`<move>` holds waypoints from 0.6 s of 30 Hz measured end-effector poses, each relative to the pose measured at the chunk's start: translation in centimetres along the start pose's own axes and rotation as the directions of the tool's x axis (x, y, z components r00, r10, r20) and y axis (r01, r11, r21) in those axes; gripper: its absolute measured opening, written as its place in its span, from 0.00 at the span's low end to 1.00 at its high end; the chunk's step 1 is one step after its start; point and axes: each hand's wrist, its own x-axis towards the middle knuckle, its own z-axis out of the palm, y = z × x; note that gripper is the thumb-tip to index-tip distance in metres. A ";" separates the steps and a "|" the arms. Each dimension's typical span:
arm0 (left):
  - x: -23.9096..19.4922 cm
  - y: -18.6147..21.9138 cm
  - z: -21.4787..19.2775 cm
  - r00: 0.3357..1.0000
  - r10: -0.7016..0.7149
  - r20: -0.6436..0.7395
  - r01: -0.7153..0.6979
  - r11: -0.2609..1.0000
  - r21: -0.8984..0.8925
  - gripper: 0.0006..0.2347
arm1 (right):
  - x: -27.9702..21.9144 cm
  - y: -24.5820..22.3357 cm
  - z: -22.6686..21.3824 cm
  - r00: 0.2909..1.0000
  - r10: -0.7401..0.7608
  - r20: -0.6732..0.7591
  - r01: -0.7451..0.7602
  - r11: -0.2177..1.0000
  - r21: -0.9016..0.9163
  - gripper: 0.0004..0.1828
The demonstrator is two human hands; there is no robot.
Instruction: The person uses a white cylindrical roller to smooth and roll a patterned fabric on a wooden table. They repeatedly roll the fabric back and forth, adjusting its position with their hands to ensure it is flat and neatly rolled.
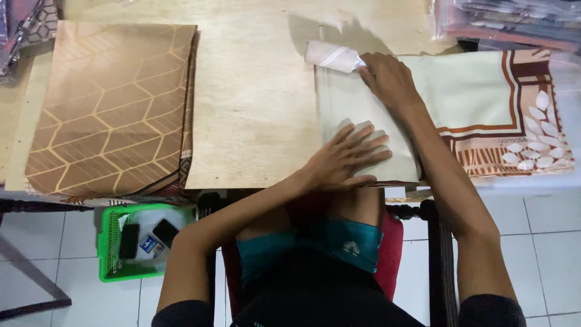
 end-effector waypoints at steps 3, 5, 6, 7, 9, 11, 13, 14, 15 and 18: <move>0.4 -0.6 -0.4 0.997 -0.079 -0.005 0.069 0.900 -0.430 0.25 | -1.7 -1.6 -0.9 0.991 0.128 -0.033 -0.107 0.927 0.360 0.16; 1.2 -1.7 -2.9 0.971 -0.208 -0.118 0.090 0.775 -0.625 0.19 | -3.5 -4.8 -3.6 0.979 0.175 -0.103 -0.109 0.882 0.458 0.15; 1.4 -1.8 -3.9 0.919 -0.352 -0.181 0.072 0.599 -0.798 0.13 | -5.0 -6.3 -4.7 0.959 0.238 -0.153 -0.115 0.822 0.558 0.16; 2.1 -2.9 -3.9 0.919 -0.350 -0.179 0.070 0.595 -0.801 0.13 | -5.2 -6.0 -4.2 0.958 0.243 -0.150 -0.121 0.822 0.557 0.16; 3.1 -4.9 -3.7 0.801 -0.532 -0.274 0.279 0.737 -0.615 0.12 | -5.9 -5.4 -2.9 0.924 0.053 -0.379 0.105 0.917 0.385 0.07; 4.2 -6.7 -3.6 0.791 -0.529 -0.307 0.315 0.783 -0.537 0.13 | -6.2 -4.2 0.3 0.918 0.048 -0.394 0.103 0.930 0.353 0.10; 5.1 -8.4 -1.9 0.779 -0.522 -0.347 0.348 0.820 -0.454 0.15 | -6.5 -4.3 1.8 0.912 0.036 -0.410 0.105 0.943 0.316 0.13; 5.5 -9.2 -0.3 0.811 -0.495 -0.313 0.405 0.860 -0.311 0.19 | -6.6 -5.0 1.9 0.959 0.114 -0.261 -0.025 0.946 0.323 0.13; 5.8 -10.1 1.2 0.838 -0.472 -0.273 0.445 0.882 -0.158 0.25 | -6.7 -5.8 1.9 0.975 0.194 -0.107 -0.153 0.938 0.310 0.13; 4.9 -9.7 3.7 0.839 -0.513 -0.183 0.509 0.858 -0.070 0.28 | -6.6 -6.9 0.6 0.946 0.318 -0.056 -0.302 0.933 0.195 0.14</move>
